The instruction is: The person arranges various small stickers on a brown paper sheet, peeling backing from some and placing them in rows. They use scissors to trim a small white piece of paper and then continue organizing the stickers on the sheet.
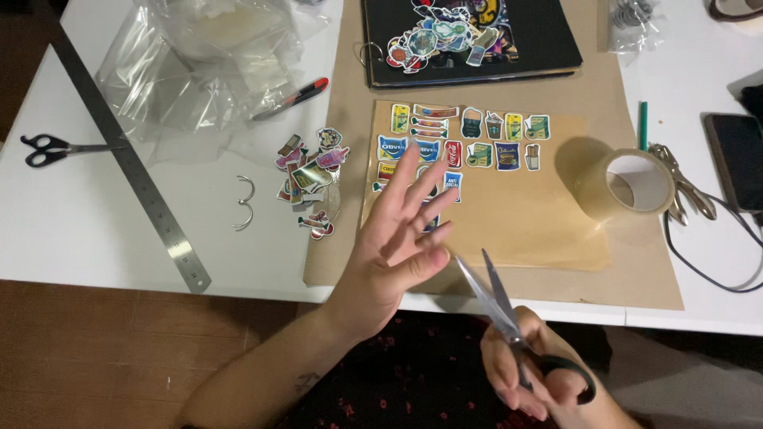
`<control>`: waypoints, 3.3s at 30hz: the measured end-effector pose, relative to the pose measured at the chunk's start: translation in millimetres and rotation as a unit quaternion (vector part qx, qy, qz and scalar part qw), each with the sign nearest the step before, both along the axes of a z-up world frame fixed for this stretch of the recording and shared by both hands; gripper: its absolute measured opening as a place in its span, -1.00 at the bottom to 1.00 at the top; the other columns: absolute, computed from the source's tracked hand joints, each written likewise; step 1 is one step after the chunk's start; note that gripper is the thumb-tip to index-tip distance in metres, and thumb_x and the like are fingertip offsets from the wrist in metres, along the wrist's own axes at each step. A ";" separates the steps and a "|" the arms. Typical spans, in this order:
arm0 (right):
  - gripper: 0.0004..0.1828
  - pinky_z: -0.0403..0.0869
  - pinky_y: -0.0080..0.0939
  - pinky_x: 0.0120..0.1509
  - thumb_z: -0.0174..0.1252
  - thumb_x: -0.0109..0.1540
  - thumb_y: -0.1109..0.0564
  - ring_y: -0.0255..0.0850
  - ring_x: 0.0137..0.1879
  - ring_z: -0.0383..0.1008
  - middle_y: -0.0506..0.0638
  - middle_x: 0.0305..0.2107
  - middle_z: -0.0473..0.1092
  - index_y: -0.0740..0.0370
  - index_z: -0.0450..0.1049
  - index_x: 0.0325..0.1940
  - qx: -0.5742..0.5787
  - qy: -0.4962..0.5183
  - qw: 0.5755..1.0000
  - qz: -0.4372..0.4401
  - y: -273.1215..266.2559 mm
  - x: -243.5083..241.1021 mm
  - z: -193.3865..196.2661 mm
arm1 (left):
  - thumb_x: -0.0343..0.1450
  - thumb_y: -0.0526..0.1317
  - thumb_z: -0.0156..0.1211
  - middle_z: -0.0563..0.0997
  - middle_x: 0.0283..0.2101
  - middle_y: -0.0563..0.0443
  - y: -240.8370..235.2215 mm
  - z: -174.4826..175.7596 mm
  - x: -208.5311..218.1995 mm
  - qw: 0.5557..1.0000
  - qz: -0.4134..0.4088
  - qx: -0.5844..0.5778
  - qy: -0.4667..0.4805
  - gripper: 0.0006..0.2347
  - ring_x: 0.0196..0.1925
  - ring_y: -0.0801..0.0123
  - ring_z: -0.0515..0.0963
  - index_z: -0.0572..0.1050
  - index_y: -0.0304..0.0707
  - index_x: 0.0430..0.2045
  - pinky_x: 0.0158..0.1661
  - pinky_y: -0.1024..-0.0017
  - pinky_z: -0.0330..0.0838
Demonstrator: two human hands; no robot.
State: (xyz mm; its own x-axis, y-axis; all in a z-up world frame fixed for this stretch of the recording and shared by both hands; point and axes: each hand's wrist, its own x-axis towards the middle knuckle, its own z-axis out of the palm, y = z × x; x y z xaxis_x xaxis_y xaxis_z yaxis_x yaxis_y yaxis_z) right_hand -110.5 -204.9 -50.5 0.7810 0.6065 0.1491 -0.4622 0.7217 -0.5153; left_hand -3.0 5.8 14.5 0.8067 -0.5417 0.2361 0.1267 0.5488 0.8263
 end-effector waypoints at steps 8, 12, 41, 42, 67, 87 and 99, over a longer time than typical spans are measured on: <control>-0.48 0.45 -0.39 -0.54 0.49 0.13 -0.06 -0.21 -0.62 0.41 0.23 -0.42 0.47 0.42 0.48 -0.15 0.163 -0.027 0.975 0.147 4.5 19.7 -23.8 | 0.42 -0.39 0.09 0.15 0.44 -0.48 -1.5 1.5 -2.3 0.997 -0.008 -0.052 0.063 -0.20 0.36 -0.11 0.36 -0.33 0.08 0.46 0.33 0.19 0.14; -0.49 0.43 -0.42 -0.55 0.49 0.14 -0.09 -0.26 -0.65 0.40 0.20 -0.48 0.46 0.40 0.47 -0.22 0.151 -0.045 0.980 0.122 6.7 21.8 -22.9 | 0.39 -0.39 0.10 0.29 0.35 -0.48 -1.7 2.7 -3.4 0.996 0.012 -0.032 0.078 -0.22 0.22 -0.03 0.50 -0.24 -0.02 0.47 0.26 0.26 0.26; -0.36 0.30 -0.40 -0.69 0.59 0.14 -0.07 -0.29 -0.74 0.22 0.23 -0.57 0.29 0.48 0.33 -0.42 0.024 0.034 0.999 -0.030 4.1 7.7 -19.3 | 0.24 -0.49 0.31 0.54 0.06 -0.32 -9.8 -8.5 -5.1 0.983 0.113 0.002 0.141 -0.27 -0.22 0.34 0.63 0.15 -0.18 0.35 -0.03 0.31 0.57; -0.36 0.28 -0.38 -0.71 0.60 0.14 -0.06 -0.27 -0.74 0.21 0.25 -0.56 0.29 0.51 0.34 -0.41 0.030 0.029 0.999 -0.032 3.4 7.3 -22.7 | 0.22 -0.51 0.33 0.55 0.00 -0.31 -10.7 -10.5 -4.5 0.981 0.120 -0.003 0.150 -0.26 -0.23 0.34 0.63 0.16 -0.20 0.35 -0.07 0.35 0.59; -0.84 0.47 -0.30 -0.42 -0.01 0.23 -0.38 -0.39 -0.38 0.59 -0.43 -0.48 0.45 -0.60 0.37 -0.13 -0.966 -0.239 -0.093 -0.025 -87.7 58.2 -4.6 | 0.48 -0.38 0.04 0.42 0.28 -0.46 123.6 -73.1 30.7 0.842 0.483 0.158 -0.181 -0.35 0.49 -0.12 0.31 -0.15 -0.15 0.46 0.59 -0.06 -0.04; -0.68 0.47 0.10 -0.24 0.24 0.21 -0.07 0.09 -0.07 0.47 0.03 -0.14 0.49 0.15 0.53 -0.07 -0.679 -0.593 0.411 -0.136 140.5 200.5 -21.4 | 0.45 -0.36 0.04 0.50 0.16 -0.30 158.2 -100.7 10.8 0.812 0.530 0.202 -0.141 -0.41 0.43 -0.05 0.31 -0.03 -0.15 0.40 0.50 -0.05 0.01; -0.34 0.45 0.18 -0.14 0.32 0.10 -0.33 0.19 -0.13 0.53 0.02 -0.08 0.46 0.03 0.45 0.15 -0.796 -0.382 0.462 -0.083 150.7 198.2 -7.1 | 0.46 -0.30 0.08 0.54 0.14 -0.26 132.4 -92.6 6.0 0.863 0.457 0.177 -0.123 -0.42 0.42 -0.04 0.33 -0.03 -0.23 0.38 0.46 0.03 0.01</control>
